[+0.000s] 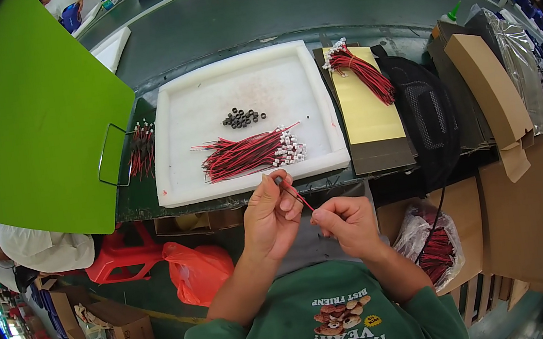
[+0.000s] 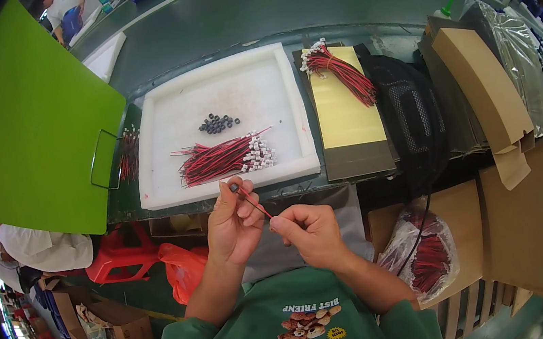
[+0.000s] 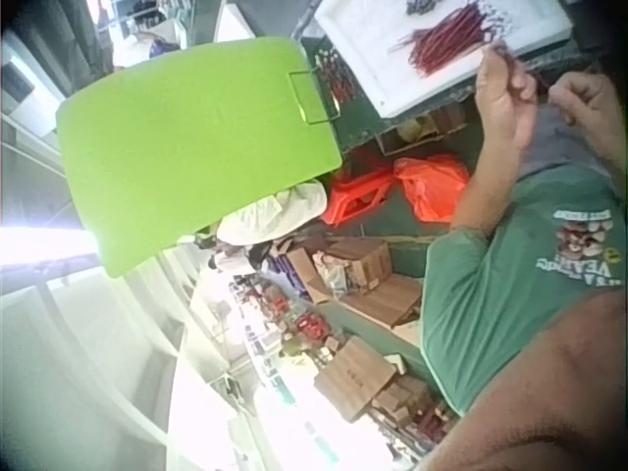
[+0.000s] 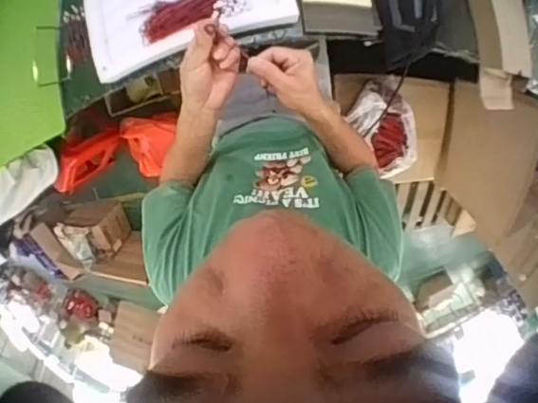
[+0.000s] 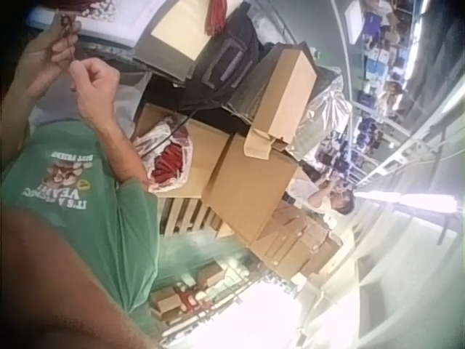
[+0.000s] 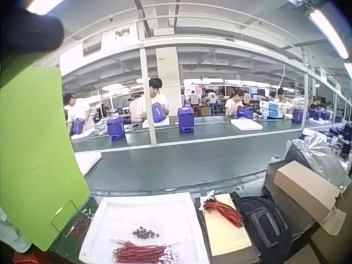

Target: The person assembles electronic components by hand, inserting red wires into black housings.

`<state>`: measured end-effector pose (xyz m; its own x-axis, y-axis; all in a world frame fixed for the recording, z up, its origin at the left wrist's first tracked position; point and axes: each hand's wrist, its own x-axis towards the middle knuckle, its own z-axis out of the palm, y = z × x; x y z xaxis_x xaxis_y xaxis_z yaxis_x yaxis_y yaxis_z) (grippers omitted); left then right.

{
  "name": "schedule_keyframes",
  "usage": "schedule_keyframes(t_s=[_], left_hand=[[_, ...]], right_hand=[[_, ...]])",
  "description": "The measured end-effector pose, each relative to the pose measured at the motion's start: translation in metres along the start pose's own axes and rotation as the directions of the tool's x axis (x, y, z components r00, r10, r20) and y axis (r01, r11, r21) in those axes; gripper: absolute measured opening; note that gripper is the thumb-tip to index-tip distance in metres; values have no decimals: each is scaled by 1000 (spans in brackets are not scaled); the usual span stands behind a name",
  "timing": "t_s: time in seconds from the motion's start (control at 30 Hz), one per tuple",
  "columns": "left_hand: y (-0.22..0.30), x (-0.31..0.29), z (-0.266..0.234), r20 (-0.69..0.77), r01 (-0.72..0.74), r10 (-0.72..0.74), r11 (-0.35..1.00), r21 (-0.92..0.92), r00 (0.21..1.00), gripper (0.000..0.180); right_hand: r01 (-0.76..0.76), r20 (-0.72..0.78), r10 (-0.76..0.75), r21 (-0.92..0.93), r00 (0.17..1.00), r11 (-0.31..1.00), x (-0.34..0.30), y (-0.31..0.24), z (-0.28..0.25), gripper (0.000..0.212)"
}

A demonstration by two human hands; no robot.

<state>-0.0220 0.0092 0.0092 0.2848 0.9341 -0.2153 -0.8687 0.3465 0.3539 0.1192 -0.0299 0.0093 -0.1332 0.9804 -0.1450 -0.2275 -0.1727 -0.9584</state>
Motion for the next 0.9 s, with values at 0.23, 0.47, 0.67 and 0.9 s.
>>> schedule_keyframes(t_s=[0.23, 0.47, 0.67, 0.9], left_hand=[[0, 0, -2, 0, -11, 11, 1000, 20, 1000, 23], [2, 0, -3, -7, -10, 10, 1000, 9, 1000, 23], [0, 1, -5, 5, -2, 2, 1000, 3, 1000, 25], [-1, 3, -7, -9, -1, 1, 1000, 31, 1000, 25]], right_hand=[[117, 21, -115, -140, 993, 983, -4, 6, 9, 14], [126, -39, -130, -82, 991, 989, -2, 5, 7, 14], [124, -39, -128, -87, 991, 989, 1, 5, 6, 14], [155, 28, -152, -187, 988, 970, -3, 9, 12, 14]])
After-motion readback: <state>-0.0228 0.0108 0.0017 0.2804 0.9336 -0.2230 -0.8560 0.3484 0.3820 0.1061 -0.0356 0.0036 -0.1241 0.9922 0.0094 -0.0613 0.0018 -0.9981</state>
